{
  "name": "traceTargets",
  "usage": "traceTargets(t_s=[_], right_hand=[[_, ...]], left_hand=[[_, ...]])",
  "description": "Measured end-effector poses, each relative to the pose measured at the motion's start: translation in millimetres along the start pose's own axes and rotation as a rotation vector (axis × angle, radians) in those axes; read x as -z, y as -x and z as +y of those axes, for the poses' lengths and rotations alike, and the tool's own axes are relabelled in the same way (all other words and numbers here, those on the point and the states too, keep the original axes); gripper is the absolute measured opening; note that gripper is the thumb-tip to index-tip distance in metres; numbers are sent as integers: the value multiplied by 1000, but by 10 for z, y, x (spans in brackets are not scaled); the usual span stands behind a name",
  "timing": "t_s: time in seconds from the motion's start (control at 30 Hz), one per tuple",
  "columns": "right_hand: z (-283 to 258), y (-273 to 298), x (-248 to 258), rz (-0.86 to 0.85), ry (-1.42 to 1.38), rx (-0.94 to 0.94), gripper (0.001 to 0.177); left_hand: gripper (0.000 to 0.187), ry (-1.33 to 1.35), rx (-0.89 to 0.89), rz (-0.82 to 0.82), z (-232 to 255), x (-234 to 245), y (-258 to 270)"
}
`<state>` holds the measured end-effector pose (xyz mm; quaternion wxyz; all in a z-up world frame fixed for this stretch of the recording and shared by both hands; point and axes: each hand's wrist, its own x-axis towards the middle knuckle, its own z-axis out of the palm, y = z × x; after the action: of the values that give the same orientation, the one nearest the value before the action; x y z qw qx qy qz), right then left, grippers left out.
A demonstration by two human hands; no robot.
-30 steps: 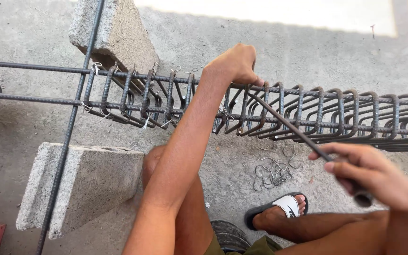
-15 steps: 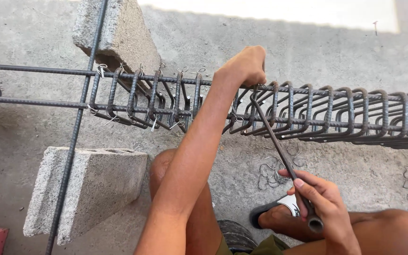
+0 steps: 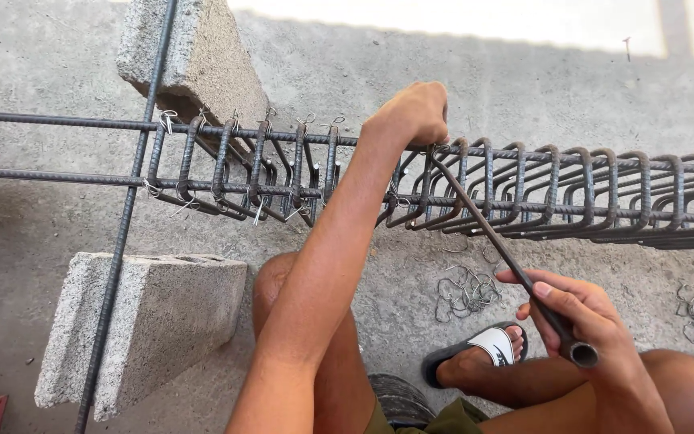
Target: Tying steel rebar intersections with wire using a manual hook tool
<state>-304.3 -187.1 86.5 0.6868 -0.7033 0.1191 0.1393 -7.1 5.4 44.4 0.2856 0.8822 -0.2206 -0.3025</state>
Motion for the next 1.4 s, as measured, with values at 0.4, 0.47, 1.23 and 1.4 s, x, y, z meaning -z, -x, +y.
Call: traceTargets(t_s=[0.4, 0.47, 1.23, 1.4], right_hand=[[-33, 37, -46, 22, 9, -113, 45], [0, 53, -33, 7, -3, -103, 44], [-370, 20, -219, 19, 923, -457, 27], [-155, 25, -143, -53, 1317, -291, 27]], left_hand=[[7, -192, 74, -43, 33, -36, -77], [6, -177, 60, -42, 24, -27, -86], [16, -290, 160, -28, 187, -65, 69], [17, -396, 143, -68, 175, -56, 63]])
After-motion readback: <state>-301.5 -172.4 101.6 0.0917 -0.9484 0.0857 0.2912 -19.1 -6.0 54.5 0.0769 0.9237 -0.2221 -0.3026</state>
